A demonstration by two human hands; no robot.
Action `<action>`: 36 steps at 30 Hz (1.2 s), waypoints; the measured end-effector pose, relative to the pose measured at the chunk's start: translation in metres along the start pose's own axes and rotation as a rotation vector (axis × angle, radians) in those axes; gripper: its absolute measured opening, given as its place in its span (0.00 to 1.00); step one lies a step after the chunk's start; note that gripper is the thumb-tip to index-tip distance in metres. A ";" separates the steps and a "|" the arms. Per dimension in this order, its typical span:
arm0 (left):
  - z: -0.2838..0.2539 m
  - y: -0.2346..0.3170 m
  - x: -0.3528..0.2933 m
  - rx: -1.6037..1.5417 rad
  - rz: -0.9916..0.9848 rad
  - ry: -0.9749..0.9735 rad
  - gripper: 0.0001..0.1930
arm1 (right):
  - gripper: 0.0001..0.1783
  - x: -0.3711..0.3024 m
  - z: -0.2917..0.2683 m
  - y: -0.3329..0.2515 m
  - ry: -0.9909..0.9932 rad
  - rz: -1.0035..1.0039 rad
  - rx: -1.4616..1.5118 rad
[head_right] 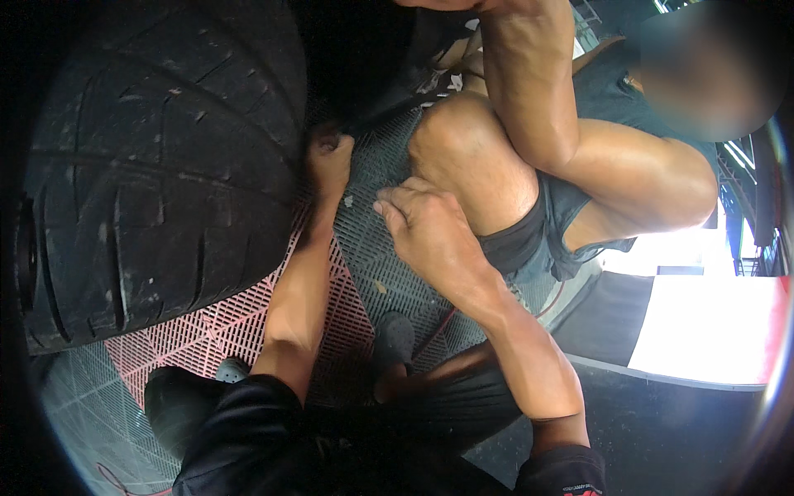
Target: The person installs a car bumper with the help of another person. They align the bumper to the car's frame, secure it with clips, and adjust its position to ensure proper fit.
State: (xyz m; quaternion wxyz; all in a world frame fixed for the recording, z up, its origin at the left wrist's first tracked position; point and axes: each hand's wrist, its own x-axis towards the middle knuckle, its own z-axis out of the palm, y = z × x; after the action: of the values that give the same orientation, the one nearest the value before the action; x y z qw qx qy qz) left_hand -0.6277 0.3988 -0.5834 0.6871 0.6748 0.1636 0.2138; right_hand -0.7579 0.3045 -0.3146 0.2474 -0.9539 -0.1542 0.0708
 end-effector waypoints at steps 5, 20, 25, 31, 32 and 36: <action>-0.031 0.081 -0.069 -0.875 -0.328 -0.304 0.11 | 0.17 -0.005 -0.011 0.017 0.047 0.030 0.068; -0.112 0.037 -0.146 0.272 -0.231 -0.461 0.16 | 0.19 -0.037 -0.018 0.042 -0.361 0.238 0.881; -0.154 -0.046 -0.195 0.799 -0.138 -0.416 0.20 | 0.21 -0.045 0.012 0.052 -0.401 0.213 0.806; -0.157 -0.028 -0.183 0.729 -0.027 -0.385 0.29 | 0.24 -0.055 0.025 0.040 -0.423 0.122 0.358; -0.137 0.012 -0.171 0.376 -0.095 -0.397 0.28 | 0.26 -0.060 0.024 0.047 -0.385 0.089 0.251; -0.115 0.121 -0.154 -0.354 -0.276 -0.633 0.18 | 0.27 -0.060 0.029 0.053 -0.225 -0.160 -0.006</action>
State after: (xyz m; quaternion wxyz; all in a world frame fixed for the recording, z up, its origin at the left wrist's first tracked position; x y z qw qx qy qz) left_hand -0.8275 0.4176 -0.4766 0.8319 0.5499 -0.0066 -0.0745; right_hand -0.8069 0.2545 -0.3626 0.2303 -0.9253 -0.2570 0.1571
